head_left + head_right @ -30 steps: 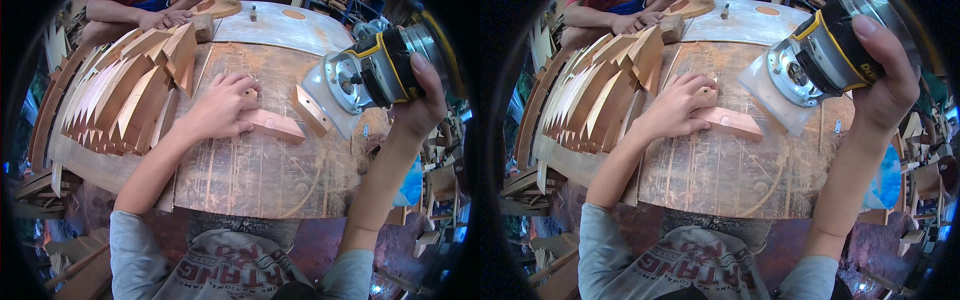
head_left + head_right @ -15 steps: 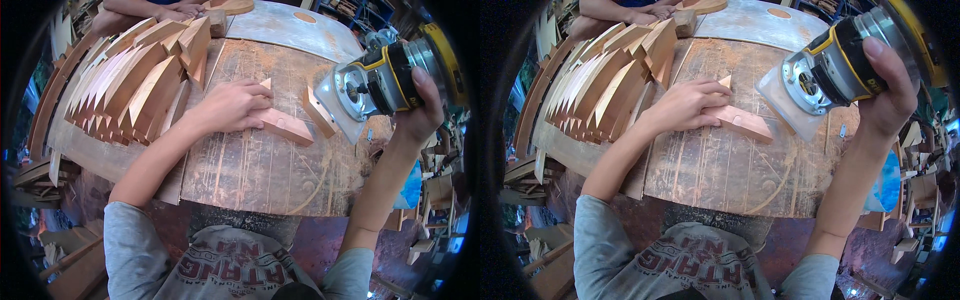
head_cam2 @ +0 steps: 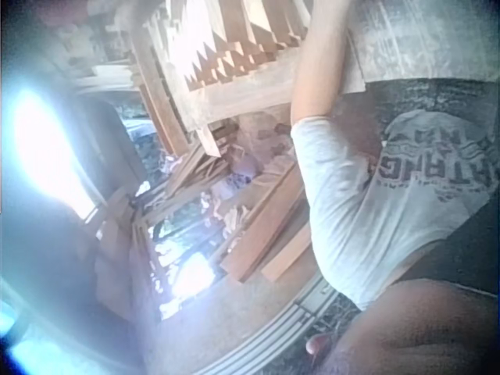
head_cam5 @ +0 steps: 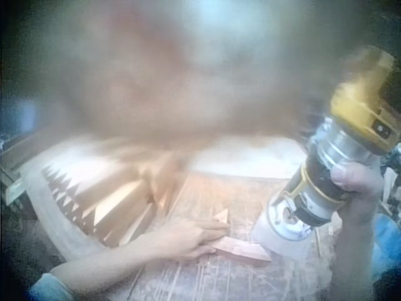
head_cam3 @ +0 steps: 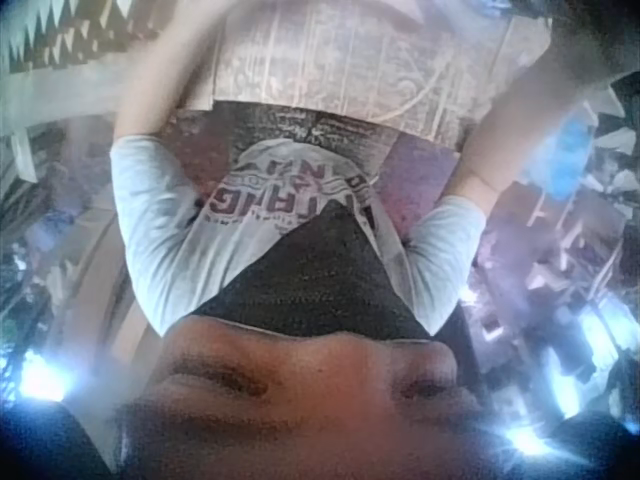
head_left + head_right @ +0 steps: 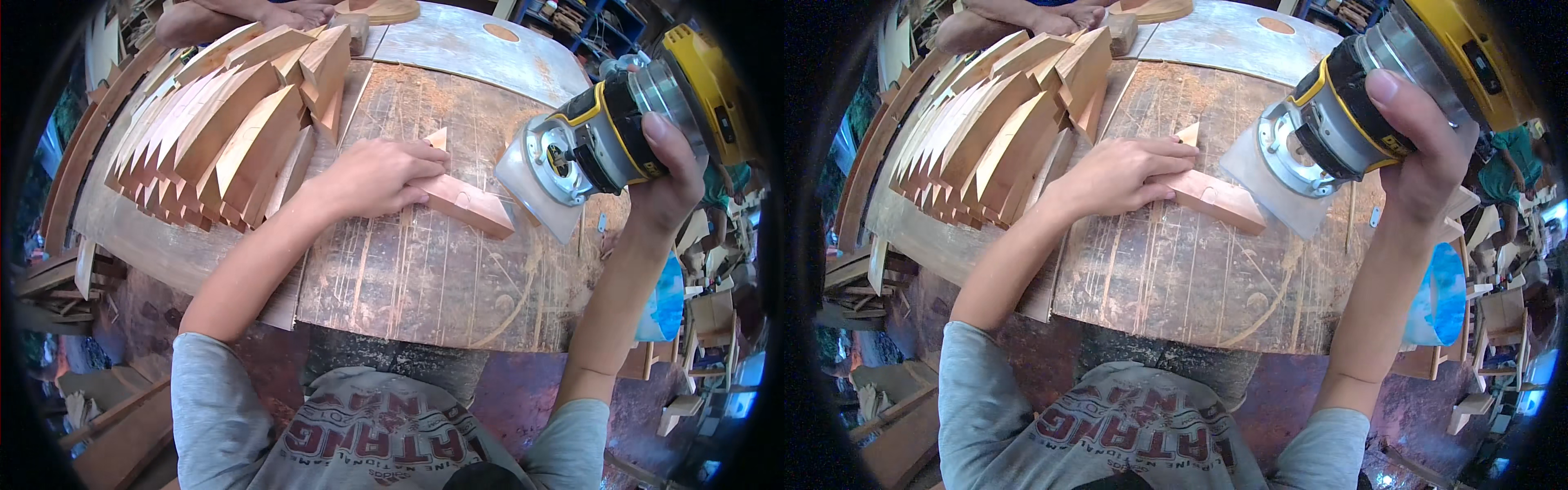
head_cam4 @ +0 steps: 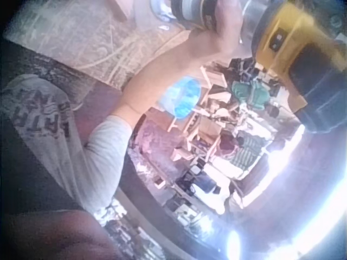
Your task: The person routs grooves into wooden pieces using a handheld router, then fits a metal bracket into the routed slot of a wooden piece by hand.
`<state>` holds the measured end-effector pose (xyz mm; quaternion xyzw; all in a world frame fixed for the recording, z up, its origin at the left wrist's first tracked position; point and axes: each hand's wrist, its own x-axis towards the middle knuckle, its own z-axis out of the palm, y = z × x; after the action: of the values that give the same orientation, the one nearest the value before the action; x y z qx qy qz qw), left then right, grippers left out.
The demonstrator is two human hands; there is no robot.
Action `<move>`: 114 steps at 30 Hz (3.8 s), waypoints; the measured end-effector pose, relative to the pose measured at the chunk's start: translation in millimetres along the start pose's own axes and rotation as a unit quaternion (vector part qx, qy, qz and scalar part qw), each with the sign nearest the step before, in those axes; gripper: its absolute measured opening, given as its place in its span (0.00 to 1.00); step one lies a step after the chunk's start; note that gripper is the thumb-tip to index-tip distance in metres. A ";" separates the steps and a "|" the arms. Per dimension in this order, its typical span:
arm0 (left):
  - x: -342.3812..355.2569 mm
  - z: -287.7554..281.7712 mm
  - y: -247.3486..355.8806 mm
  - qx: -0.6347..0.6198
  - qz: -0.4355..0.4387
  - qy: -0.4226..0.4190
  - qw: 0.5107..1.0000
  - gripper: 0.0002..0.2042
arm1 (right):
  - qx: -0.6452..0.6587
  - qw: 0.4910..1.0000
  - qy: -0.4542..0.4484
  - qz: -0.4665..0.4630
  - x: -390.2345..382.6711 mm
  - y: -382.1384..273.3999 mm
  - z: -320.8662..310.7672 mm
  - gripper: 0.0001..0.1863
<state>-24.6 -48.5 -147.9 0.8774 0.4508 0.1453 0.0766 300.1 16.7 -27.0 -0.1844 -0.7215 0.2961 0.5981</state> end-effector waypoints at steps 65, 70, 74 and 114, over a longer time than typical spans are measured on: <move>-20.4 40.5 -13.6 -0.088 0.037 0.237 0.967 0.13 | 0.018 0.999 -0.010 0.042 -13.8 17.3 44.8 0.34; -23.4 47.2 -16.8 -0.070 0.047 0.243 0.966 0.16 | 0.028 0.999 0.000 0.041 -11.2 19.1 40.8 0.33; -18.8 50.5 -17.6 -0.058 0.048 0.251 0.965 0.17 | 0.015 0.999 0.001 0.035 -6.7 16.6 31.9 0.32; -25.3 34.0 -9.0 -0.081 0.012 0.213 0.974 0.11 | 0.060 0.986 -0.027 0.154 -57.4 32.6 122.4 0.25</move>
<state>-34.5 -64.0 -187.1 0.8226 0.4328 0.3656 0.0485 190.7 -19.5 -104.8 -0.2486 -0.6813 0.4323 0.5359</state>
